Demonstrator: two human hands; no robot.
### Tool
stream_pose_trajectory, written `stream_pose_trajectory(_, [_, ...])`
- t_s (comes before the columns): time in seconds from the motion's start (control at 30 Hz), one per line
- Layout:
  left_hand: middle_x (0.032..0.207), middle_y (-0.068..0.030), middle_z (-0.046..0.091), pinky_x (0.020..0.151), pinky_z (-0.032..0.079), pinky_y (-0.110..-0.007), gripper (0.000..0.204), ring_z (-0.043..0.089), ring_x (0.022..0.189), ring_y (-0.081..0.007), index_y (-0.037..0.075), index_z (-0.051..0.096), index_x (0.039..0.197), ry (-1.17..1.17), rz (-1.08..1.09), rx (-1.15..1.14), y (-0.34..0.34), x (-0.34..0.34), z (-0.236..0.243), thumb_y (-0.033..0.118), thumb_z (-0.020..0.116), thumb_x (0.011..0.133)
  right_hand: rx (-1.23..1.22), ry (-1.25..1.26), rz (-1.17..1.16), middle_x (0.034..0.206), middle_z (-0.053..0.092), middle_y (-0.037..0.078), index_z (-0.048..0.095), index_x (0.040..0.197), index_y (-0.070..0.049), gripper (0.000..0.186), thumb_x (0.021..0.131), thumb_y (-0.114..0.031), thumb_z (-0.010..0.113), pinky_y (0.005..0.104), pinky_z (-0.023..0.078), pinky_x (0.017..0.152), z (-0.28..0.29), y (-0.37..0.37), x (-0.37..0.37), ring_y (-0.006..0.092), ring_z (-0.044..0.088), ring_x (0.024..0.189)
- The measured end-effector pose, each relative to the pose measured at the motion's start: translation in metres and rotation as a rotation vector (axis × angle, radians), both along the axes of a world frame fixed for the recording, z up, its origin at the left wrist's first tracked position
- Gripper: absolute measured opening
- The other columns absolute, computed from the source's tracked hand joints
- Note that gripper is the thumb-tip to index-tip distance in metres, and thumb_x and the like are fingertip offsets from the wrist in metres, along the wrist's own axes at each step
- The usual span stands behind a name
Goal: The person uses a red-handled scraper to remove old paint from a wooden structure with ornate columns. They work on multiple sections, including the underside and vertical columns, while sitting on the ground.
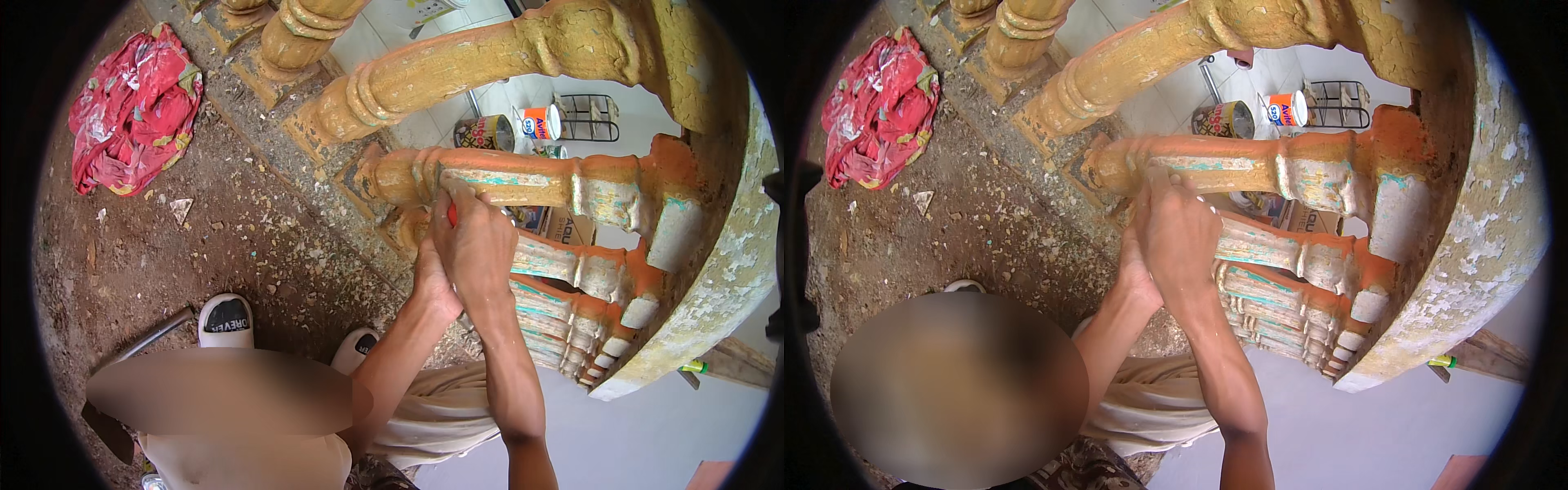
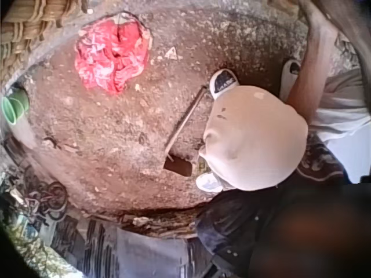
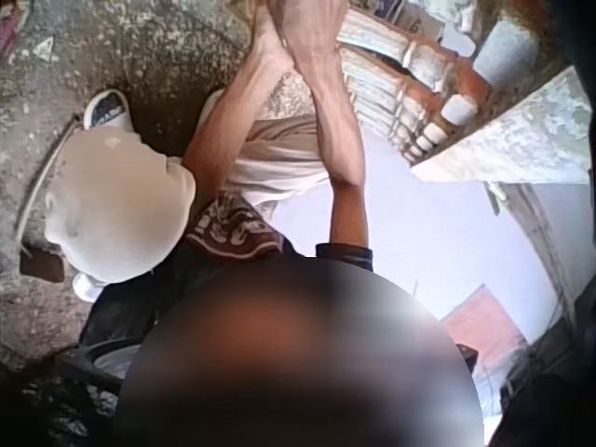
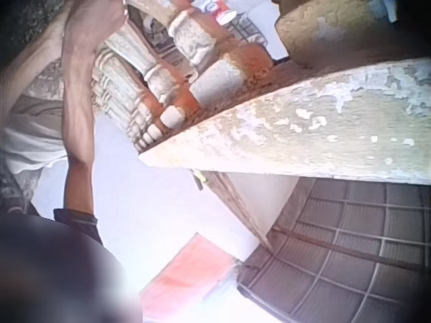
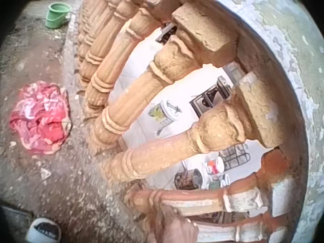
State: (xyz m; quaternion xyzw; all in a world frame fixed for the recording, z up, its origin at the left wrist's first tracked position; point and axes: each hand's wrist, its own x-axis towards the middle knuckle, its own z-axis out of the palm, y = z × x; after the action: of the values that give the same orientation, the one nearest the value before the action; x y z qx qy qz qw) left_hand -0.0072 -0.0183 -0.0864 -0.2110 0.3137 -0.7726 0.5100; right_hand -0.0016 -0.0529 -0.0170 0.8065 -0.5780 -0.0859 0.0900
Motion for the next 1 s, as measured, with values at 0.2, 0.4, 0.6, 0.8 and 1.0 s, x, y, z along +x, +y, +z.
stream_pose_trajectory(0.2, [0.135,-0.0034,0.064,0.107,0.052,-0.036,0.052,0.063,0.124,-0.0175,0.013,0.054,0.144,-0.097,0.038,0.054,0.004,-0.025,0.005,0.051,0.051,0.109,-0.241,-0.028,-0.039,0.087,0.075,0.023,0.074,0.117,-0.011,0.022,0.096,-0.017,0.071,0.0483,0.059,0.066,0.011,0.016,-0.007,0.0418,0.075,0.078])
stream_pose_trajectory(0.4, [0.136,-0.0032,0.064,0.107,0.052,-0.035,0.052,0.062,0.124,-0.0169,0.013,0.054,0.144,-0.073,0.085,0.006,0.004,-0.028,-0.013,0.052,0.05,0.11,-0.128,-0.136,-0.007,0.091,0.074,0.024,0.073,0.12,-0.011,0.025,0.096,-0.016,0.071,0.0499,0.057,0.067,0.001,0.009,-0.018,0.0435,0.073,0.081])
stream_pose_trajectory(0.6, [0.137,-0.003,0.064,0.108,0.051,-0.034,0.053,0.062,0.125,-0.0162,0.013,0.054,0.145,-0.067,0.145,-0.034,0.004,-0.022,-0.016,0.052,0.049,0.11,-0.11,-0.056,0.022,0.085,0.074,0.023,0.073,0.12,-0.012,0.024,0.097,-0.017,0.07,0.0484,0.058,0.066,-0.009,0.014,-0.018,0.0424,0.073,0.079])
stream_pose_trajectory(0.8, [0.131,-0.0024,0.067,0.107,0.052,-0.035,0.047,0.063,0.122,-0.0156,0.014,0.059,0.139,-0.091,0.133,-0.044,0.004,-0.021,-0.014,0.051,0.049,0.111,-0.183,-0.016,0.034,0.083,0.074,0.016,0.07,0.126,-0.015,0.029,0.097,-0.017,0.069,0.0481,0.056,0.06,-0.011,0.02,-0.021,0.0392,0.073,0.072])
stream_pose_trajectory(1.0, [0.124,-0.0007,0.068,0.104,0.053,-0.037,0.047,0.065,0.116,-0.0166,0.015,0.061,0.137,0.003,0.131,-0.035,0.007,-0.027,-0.013,0.051,0.05,0.109,-0.216,-0.012,0.213,0.078,0.072,0.016,0.069,0.12,-0.01,0.024,0.097,-0.016,0.067,0.047,0.054,0.057,-0.014,0.016,-0.04,0.037,0.071,0.067])
